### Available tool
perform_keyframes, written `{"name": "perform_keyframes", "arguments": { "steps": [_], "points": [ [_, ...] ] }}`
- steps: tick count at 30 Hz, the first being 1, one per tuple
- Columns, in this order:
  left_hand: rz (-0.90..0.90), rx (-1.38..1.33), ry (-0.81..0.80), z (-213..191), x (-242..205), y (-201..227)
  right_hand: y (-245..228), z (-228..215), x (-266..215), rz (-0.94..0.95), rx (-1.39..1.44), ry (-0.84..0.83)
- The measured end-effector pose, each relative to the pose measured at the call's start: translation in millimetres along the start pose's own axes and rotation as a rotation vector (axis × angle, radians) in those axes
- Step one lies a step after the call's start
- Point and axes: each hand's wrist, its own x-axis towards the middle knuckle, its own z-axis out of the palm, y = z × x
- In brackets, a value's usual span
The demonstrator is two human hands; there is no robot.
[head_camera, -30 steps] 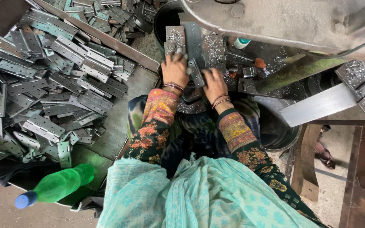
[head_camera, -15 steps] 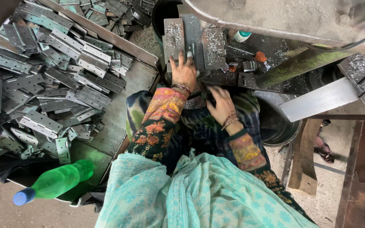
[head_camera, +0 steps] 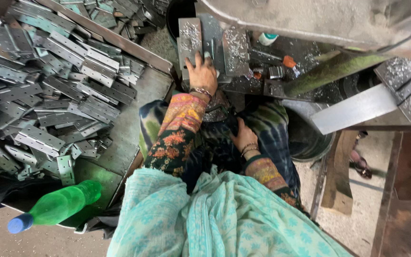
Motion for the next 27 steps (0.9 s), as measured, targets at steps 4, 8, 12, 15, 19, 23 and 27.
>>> {"name": "perform_keyframes", "arguments": {
  "steps": [4,8,12,15,19,23,27],
  "points": [
    [0.016,0.052,-0.001,-9,-8,6,-3,-15,0,-0.023,0.026,-0.056],
    [0.028,0.103,0.021,-8,-12,10,-10,-43,3,-0.06,-0.052,-0.124],
    [0.039,0.112,0.044,-2,-11,12,-7,-41,6,-0.045,-0.042,-0.128],
    [0.039,0.073,0.027,4,-10,11,4,-8,4,-0.018,0.0,-0.047],
    [0.023,0.019,0.099,9,-7,6,21,38,14,-0.012,0.023,0.044],
    [0.028,-0.02,0.112,15,-12,7,29,45,12,-0.029,0.078,0.05],
    [0.013,-0.06,0.018,13,-6,2,9,6,6,-0.04,0.056,-0.02]
  ]
}}
